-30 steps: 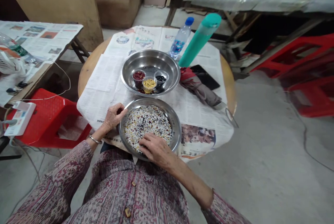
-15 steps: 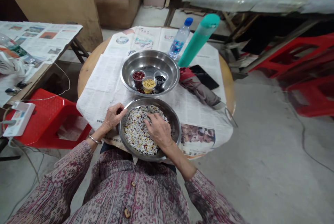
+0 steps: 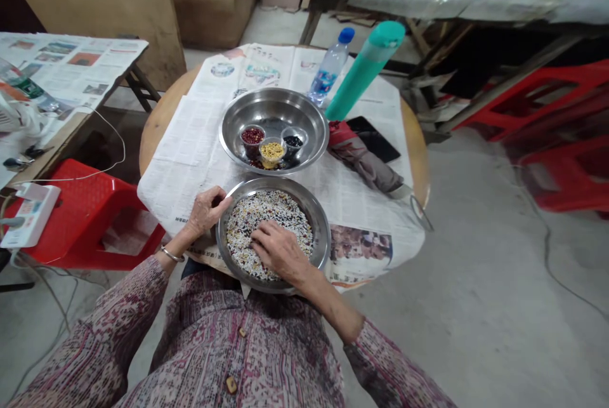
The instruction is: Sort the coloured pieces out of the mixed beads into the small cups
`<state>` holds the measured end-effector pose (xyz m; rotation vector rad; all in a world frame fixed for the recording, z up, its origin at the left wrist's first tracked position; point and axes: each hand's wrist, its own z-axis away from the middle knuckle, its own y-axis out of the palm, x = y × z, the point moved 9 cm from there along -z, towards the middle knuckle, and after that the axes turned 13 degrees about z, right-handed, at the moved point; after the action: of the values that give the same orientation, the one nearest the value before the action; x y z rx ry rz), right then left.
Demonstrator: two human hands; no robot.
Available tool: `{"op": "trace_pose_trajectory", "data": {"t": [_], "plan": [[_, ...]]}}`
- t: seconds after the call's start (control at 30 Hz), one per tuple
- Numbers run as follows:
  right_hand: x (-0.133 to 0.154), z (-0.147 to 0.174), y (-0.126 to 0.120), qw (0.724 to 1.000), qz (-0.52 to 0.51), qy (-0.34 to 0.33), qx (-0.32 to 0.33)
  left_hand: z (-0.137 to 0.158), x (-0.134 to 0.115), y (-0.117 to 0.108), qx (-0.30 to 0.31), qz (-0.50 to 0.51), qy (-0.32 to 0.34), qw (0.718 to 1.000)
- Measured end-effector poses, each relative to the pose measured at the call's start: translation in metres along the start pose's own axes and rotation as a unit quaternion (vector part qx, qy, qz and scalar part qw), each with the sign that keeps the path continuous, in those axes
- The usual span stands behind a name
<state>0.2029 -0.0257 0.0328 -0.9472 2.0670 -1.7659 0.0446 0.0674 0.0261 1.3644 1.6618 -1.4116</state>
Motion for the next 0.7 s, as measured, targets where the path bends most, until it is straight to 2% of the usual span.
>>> {"op": "trace_pose_trajectory", "data": {"t": [0.2,0.33,0.43,0.7], "plan": [[-0.048,0.008,-0.017,0.988,0.033,0.134,-0.072,-0.001,-0.003,0.0,0.0,0.0,0.019,1.0],[-0.054,0.003,-0.019,0.974,0.091,0.194,-0.074,-0.001,-0.004,0.0,-0.001,0.005,0.017,1.0],[-0.041,0.0,-0.013,0.977,0.086,0.187,-0.053,-0.001,-0.002,0.0,0.002,0.012,0.007,1.0],[0.018,-0.007,-0.005,0.997,0.0,0.076,-0.016,-0.001,-0.004,0.0,0.001,0.018,0.002,1.0]]}}
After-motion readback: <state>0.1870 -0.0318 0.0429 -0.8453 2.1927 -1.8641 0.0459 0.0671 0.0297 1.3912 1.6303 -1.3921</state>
